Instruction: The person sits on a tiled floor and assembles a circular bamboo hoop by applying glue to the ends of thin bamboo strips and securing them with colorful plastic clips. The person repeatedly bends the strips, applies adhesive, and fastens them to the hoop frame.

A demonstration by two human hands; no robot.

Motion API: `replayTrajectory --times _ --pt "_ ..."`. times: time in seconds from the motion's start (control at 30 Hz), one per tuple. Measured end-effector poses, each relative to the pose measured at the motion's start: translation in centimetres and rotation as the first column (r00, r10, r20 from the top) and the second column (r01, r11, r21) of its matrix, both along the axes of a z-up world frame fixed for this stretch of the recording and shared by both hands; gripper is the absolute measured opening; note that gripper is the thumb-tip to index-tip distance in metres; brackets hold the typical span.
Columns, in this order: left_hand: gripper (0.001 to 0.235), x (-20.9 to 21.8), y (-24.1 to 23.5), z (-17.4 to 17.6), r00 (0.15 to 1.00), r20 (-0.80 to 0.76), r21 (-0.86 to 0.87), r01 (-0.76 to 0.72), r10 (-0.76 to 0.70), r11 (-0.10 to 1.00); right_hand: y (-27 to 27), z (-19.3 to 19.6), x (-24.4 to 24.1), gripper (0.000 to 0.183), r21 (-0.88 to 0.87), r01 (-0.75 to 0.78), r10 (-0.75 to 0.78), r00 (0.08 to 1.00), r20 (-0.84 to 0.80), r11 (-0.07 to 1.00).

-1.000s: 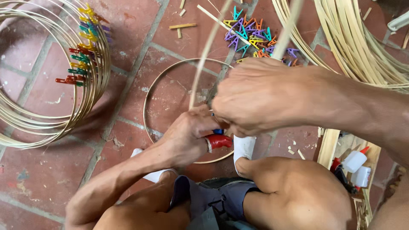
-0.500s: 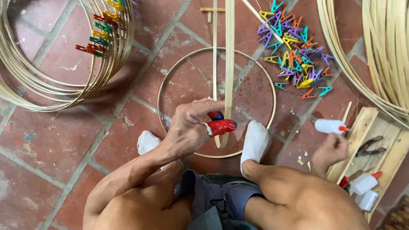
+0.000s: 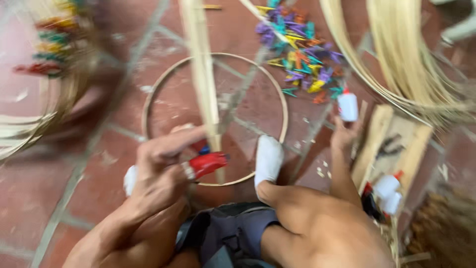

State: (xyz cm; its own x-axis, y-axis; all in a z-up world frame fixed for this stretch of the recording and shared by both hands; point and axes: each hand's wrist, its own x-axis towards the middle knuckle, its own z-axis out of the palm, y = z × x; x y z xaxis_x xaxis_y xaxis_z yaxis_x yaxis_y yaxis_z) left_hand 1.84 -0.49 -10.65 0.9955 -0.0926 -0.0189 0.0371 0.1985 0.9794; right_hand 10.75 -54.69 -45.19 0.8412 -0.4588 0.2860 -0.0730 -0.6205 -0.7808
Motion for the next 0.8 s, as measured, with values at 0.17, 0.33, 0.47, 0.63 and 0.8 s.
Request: replayTrajectory --times 0.17,0.33,0.47,0.63,0.8 --pt "0.045 -1.6 0.7 -0.9 0.979 -0.203 -0.011 -0.006 0.004 1.000 -0.7 0.8 3.2 0.081 -0.291 0.060 -0.090 0.992 -0.091 0.955" --pt "0.048 -1.6 0.7 -1.7 0.973 -0.228 0.086 -0.014 0.034 0.996 -1.2 2.0 6.1 0.079 -0.462 -0.030 -0.107 0.958 -0.267 0.886" --pt "0.046 -0.2 0.1 -0.6 0.983 -0.183 0.101 -0.006 0.025 0.995 1.6 4.5 4.8 0.052 -0.270 -0.095 0.032 0.973 -0.228 0.958" --pt "0.055 0.1 -1.6 -1.3 0.995 -0.101 0.151 0.016 -0.001 0.988 9.4 14.1 1.7 0.060 0.358 -0.424 0.431 0.900 0.065 0.832" --pt "0.063 0.4 -2.5 -1.2 1.000 0.025 0.260 -0.002 -0.005 0.966 16.5 28.9 -0.3 0.067 -0.126 -0.715 0.724 0.661 0.198 0.687"
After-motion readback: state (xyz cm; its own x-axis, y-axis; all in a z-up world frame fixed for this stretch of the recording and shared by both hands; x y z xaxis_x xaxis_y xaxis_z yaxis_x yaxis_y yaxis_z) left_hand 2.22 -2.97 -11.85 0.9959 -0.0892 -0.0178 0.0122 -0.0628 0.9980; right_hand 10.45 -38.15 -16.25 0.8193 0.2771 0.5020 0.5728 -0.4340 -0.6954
